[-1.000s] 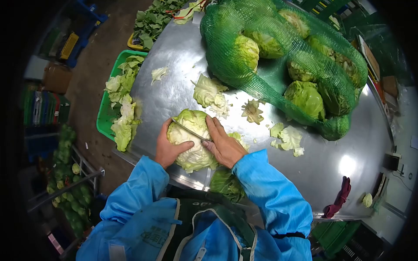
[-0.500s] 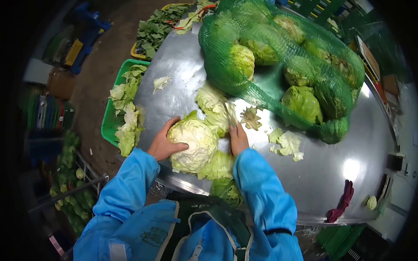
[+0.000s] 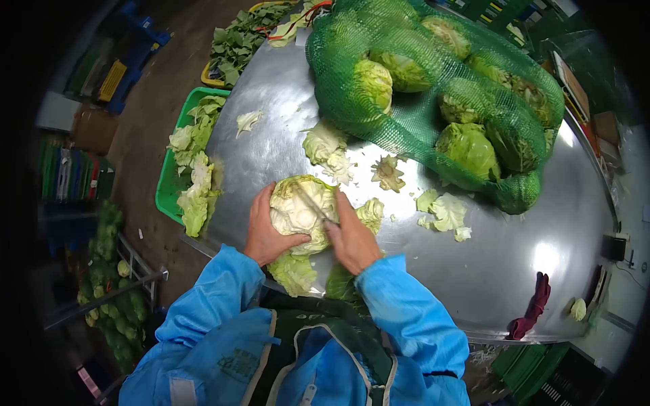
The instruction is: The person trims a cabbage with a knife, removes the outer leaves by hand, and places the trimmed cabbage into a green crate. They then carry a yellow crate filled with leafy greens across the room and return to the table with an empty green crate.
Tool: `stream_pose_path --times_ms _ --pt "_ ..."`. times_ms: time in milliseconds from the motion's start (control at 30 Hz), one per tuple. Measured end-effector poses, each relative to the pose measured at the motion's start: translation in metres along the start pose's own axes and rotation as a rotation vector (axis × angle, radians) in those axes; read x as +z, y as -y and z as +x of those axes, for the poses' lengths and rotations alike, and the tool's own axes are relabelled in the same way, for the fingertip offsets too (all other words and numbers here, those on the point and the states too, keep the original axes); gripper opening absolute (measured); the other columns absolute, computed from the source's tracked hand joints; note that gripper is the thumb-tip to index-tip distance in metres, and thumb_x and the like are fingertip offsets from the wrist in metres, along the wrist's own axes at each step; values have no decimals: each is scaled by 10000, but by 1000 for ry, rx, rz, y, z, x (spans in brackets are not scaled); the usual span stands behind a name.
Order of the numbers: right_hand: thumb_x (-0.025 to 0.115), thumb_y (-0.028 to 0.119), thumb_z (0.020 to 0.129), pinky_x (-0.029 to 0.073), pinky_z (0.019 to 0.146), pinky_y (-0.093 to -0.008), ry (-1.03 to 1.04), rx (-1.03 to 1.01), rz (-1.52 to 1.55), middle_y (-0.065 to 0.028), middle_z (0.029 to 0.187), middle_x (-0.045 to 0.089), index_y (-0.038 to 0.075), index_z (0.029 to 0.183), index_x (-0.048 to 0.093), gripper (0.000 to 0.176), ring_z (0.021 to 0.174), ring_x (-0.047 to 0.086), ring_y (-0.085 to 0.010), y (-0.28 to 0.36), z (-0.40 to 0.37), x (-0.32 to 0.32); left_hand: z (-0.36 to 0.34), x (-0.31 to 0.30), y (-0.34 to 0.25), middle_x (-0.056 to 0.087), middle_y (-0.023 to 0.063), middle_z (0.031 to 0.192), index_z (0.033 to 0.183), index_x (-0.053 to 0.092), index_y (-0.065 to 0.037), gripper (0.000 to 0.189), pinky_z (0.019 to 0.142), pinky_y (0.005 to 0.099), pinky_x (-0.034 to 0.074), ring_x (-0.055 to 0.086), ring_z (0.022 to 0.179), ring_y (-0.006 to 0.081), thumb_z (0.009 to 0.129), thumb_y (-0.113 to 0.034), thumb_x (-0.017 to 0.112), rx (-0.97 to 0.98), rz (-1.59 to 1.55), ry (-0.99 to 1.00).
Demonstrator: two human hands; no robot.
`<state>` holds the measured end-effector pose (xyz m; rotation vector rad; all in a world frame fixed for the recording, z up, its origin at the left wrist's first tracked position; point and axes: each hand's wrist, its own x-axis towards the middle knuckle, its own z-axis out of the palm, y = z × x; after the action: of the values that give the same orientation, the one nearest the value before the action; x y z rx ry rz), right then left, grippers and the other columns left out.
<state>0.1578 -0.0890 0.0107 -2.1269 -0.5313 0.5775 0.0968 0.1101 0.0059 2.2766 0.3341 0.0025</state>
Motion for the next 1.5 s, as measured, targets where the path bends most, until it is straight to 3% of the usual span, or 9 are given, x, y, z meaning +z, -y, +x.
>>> stream_pose_path --times_ms 267,467,567,767,967,1067,1167,1333,1500 --pt "421 290 951 415 952 -443 81 -12 -67 -334 1403 249 45 1436 163 602 1154 448 -485 -6 13 6 13 0 4 348 192 1314 1346 294 -4 1067 1047 433 295 329 1228 355 507 -309 877 22 9 24" --pt "420 279 953 429 927 -437 -12 -29 37 -330 1306 401 47 1430 187 580 1125 484 -466 -19 33 12 21 4 -8 362 192 1300 1332 311 0 1050 1046 438 287 335 1219 355 506 -316 877 -9 64 23" --pt "382 290 964 426 891 -428 -16 418 216 -308 1105 563 42 1312 371 427 1064 537 -432 -27 56 1 22 1 -8 377 194 1286 1327 325 -3 1040 1043 444 291 338 1218 365 501 -313 875 68 111 51" --pt "435 287 953 404 899 -374 -225 382 403 -224 1140 569 31 1255 440 396 1039 546 -344 -97 55 30 35 -31 28 356 225 1346 1367 293 10 1101 1050 436 298 334 1254 377 491 -328 869 208 -33 262" --pt "441 242 961 430 882 -371 -77 536 605 -170 1156 567 72 1344 376 424 1030 555 -255 -56 -46 16 -9 -28 22 320 225 1370 1369 281 15 1129 1053 437 302 322 1275 376 477 -341 873 7 -21 51" --pt "455 221 946 431 915 -382 -352 295 254 -215 1231 527 82 1374 336 466 1081 560 -323 -42 -36 1 -8 -16 7 283 204 1347 1333 301 2 1095 1049 461 296 311 1261 388 465 -339 876 -16 54 -64" --pt "483 246 914 457 889 -446 26 72 35 -309 1367 342 58 1426 199 615 1053 527 -476 35 -11 3 -6 -11 3 298 216 1325 1336 286 16 1106 1057 460 274 302 1251 392 469 -338 874 14 64 -71" --pt "471 287 924 512 718 -490 69 8 -136 -293 1443 189 85 1438 170 629 828 602 -470 27 9 29 0 -6 1 318 219 1296 1310 296 34 1089 1053 458 264 302 1227 390 475 -368 870 18 98 -96" --pt "417 266 951 499 707 -478 -40 116 -68 -328 1208 464 40 1386 271 512 825 605 -458 3 34 25 -3 0 0 329 215 1282 1284 325 27 1070 1038 479 270 306 1210 394 465 -395 869 62 98 -105"
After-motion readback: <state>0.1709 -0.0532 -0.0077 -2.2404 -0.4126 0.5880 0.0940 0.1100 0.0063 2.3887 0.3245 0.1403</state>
